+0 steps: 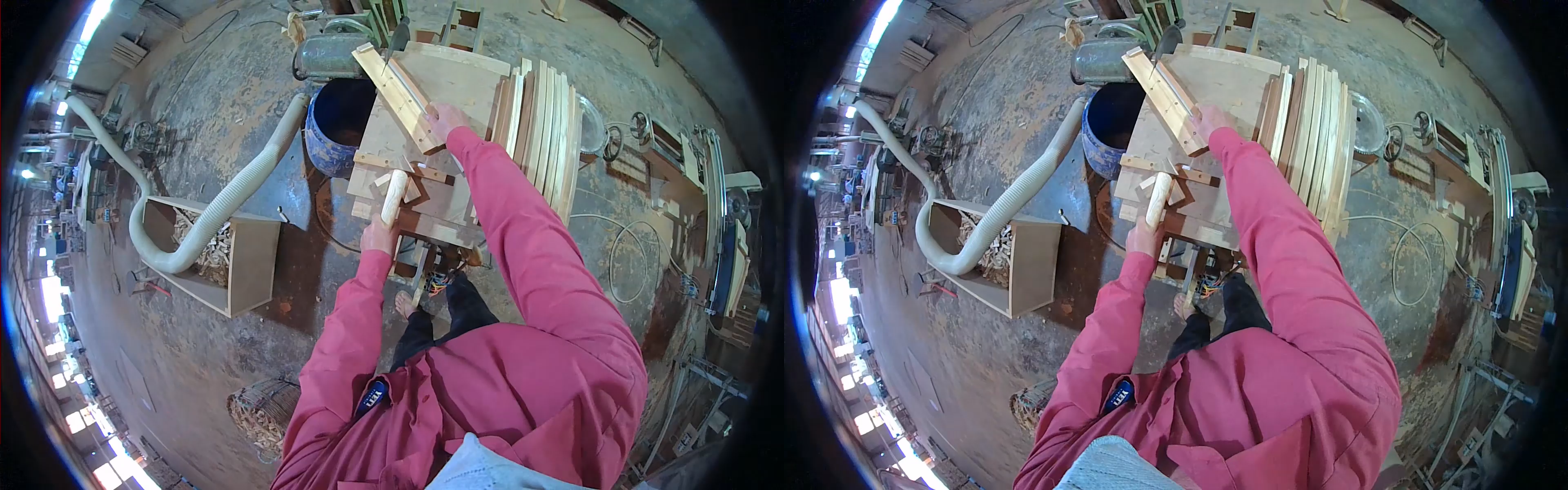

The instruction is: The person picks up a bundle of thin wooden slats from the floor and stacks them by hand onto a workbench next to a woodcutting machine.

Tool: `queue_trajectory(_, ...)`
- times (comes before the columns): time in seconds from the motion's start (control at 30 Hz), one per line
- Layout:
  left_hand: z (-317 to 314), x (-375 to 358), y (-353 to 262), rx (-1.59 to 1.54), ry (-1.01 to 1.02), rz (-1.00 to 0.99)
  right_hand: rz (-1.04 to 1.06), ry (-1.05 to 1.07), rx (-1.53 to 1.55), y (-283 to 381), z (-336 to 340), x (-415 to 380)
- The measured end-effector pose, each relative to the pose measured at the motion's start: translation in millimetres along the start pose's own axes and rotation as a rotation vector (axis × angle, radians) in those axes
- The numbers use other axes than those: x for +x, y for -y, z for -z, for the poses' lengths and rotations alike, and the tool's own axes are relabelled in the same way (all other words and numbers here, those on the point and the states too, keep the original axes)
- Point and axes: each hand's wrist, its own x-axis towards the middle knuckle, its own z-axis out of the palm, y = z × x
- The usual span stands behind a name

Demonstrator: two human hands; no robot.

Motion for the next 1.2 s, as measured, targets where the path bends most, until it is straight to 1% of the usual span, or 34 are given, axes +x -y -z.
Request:
queue_trajectory(0.03,-1,-2,3,0.02,0.003,0.015,-0.003,0.006,-0.005,-8,-4,-2)
queue_trajectory(0.1,1,-8,6,0.041,0.014,0.031,-0.033,0.007,0.126,-20,-4,-1)
queue_trajectory(0.13,2,-13,10,0.051,0.009,0.026,-0.034,0.008,0.119,-22,-7,-6)
queue_trajectory(0.2,6,-29,17,0.054,0.012,0.018,-0.13,-0.062,0.007,-15,-4,-31)
queue_trajectory(0.23,8,-37,20,0.04,0.012,0.006,-0.129,-0.067,-0.001,-11,-2,-40)
queue_trajectory(0.3,14,-50,27,0.024,0.017,-0.004,-0.058,-0.006,0.058,1,-3,-64)
queue_trajectory(0.33,16,-58,33,0.016,0.03,-0.001,-0.088,-0.056,0.064,10,-3,-76)
queue_trajectory(0.47,19,-77,51,0.027,0.052,0.022,-0.01,0.013,0.063,18,-27,-88)
queue_trajectory(0.57,20,-86,64,0.052,0.099,0.058,-0.049,-0.003,0.106,25,-41,-80)
queue_trajectory(0.63,20,-90,71,0.036,0.108,0.051,-0.104,0.066,0.223,29,-48,-74)
queue_trajectory(0.67,20,-93,74,0.023,0.12,0.046,-0.109,0.069,0.221,36,-47,-75)
queue_trajectory(0.73,24,-95,74,0.026,0.134,0.042,-0.111,0.023,0.245,54,-38,-73)
queue_trajectory(0.77,25,-97,73,0.029,0.146,0.038,-0.114,0.025,0.245,48,-45,-71)
queue_trajectory(0.83,24,-95,73,0.033,0.145,0.046,-0.05,-0.04,0.215,31,-68,-60)
queue_trajectory(0.93,25,-90,67,0.038,0.134,0.038,-0.032,-0.049,0.203,18,-80,-52)
queue_trajectory(1.0,23,-92,67,0.044,0.132,0.026,-0.021,-0.052,0.235,18,-77,-53)
queue_trajectory(1.13,18,-74,59,0.038,0.133,0.053,0.018,-0.055,0.354,16,-67,-36)
queue_trajectory(1.2,15,-66,51,0.036,0.119,0.052,0.012,-0.059,0.33,10,-66,-23)
